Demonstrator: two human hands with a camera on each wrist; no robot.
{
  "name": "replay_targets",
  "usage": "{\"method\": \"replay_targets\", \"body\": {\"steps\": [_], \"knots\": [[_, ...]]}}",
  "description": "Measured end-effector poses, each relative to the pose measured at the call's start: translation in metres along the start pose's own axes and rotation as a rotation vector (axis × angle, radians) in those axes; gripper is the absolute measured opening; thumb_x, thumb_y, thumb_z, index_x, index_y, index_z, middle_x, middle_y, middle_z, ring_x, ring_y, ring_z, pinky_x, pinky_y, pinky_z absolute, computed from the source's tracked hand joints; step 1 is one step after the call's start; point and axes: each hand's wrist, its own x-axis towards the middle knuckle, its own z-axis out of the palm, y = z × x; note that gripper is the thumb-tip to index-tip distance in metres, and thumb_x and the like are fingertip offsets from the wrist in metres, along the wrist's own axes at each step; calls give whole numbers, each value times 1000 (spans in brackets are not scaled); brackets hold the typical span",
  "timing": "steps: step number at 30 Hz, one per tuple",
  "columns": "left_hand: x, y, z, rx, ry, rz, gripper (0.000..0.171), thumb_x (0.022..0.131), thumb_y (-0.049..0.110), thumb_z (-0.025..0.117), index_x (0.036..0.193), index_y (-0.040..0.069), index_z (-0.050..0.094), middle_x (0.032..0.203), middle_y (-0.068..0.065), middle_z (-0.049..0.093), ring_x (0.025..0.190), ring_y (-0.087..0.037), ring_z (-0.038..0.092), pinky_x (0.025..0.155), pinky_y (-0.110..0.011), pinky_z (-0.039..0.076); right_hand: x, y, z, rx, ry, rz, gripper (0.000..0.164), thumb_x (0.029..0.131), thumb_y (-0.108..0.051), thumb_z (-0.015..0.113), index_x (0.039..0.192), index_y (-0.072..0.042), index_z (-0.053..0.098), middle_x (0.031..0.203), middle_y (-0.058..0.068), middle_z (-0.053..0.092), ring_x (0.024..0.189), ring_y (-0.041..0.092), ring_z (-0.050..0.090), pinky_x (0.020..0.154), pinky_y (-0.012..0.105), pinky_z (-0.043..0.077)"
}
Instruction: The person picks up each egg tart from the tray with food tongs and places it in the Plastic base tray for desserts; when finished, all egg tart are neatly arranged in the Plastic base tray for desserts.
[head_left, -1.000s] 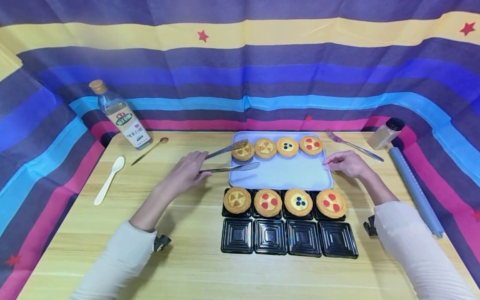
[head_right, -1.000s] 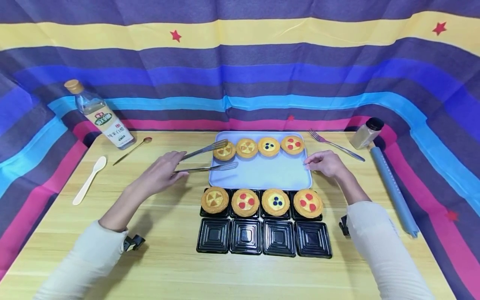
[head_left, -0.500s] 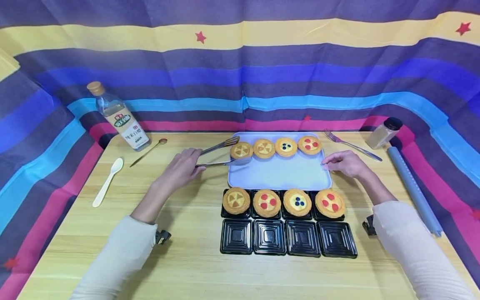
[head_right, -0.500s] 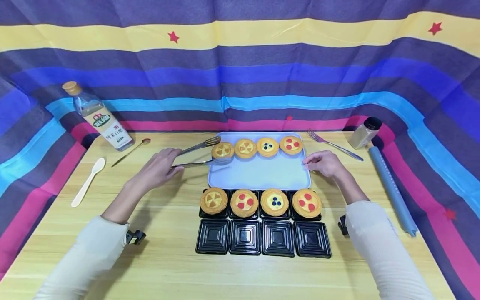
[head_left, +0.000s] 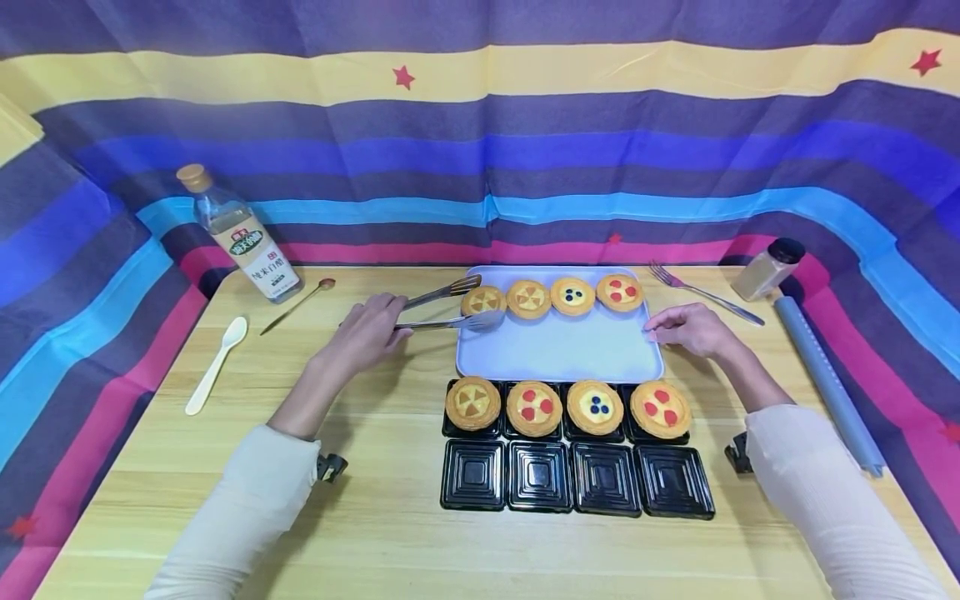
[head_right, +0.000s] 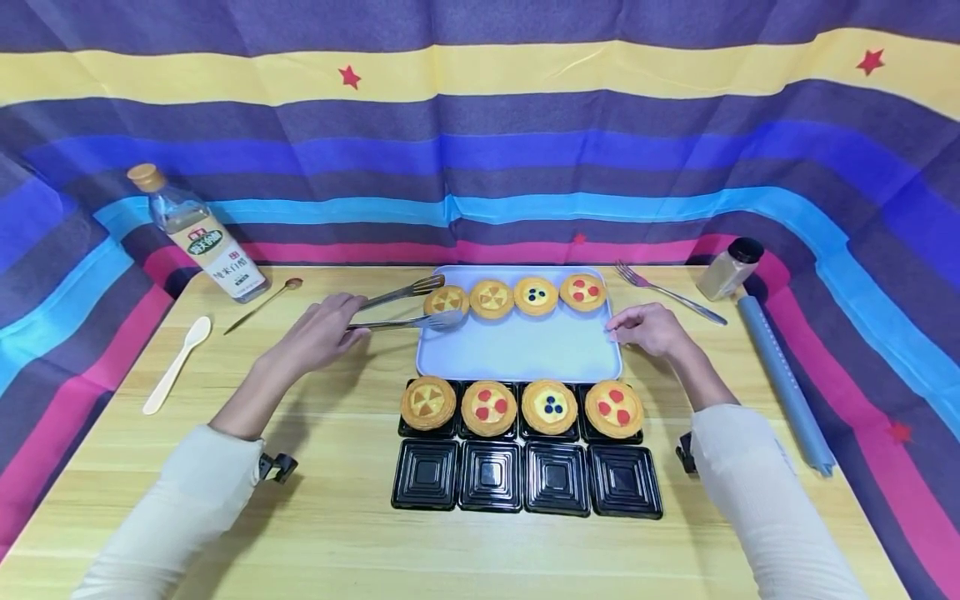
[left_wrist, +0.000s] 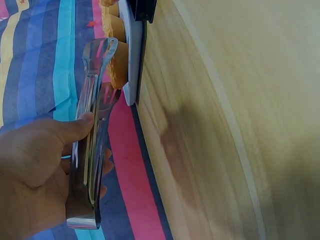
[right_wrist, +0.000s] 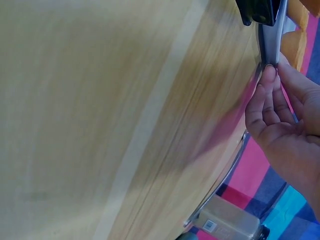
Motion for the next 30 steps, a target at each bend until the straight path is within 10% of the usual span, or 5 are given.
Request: {"method": "replay_targets", "body": {"steps": [15, 30], "knots": [[-3, -6, 0, -39, 50, 34, 50, 91, 24, 64, 128, -7, 50, 121, -25, 58, 112, -38, 56, 90, -54, 49, 0, 1, 2, -27, 10, -14, 26, 88, -17, 68, 105, 2, 69, 83, 4, 71, 73, 8, 60, 64, 22, 50], [-35, 2, -19, 0, 189, 139, 49, 88, 24, 68, 123, -7, 54, 113, -23, 63, 103, -36, 61, 84, -48, 53, 0, 1, 1, -14, 4, 5, 29, 88, -19, 68, 107, 3, 68, 82, 0, 71, 73, 5, 58, 64, 20, 50]]}}
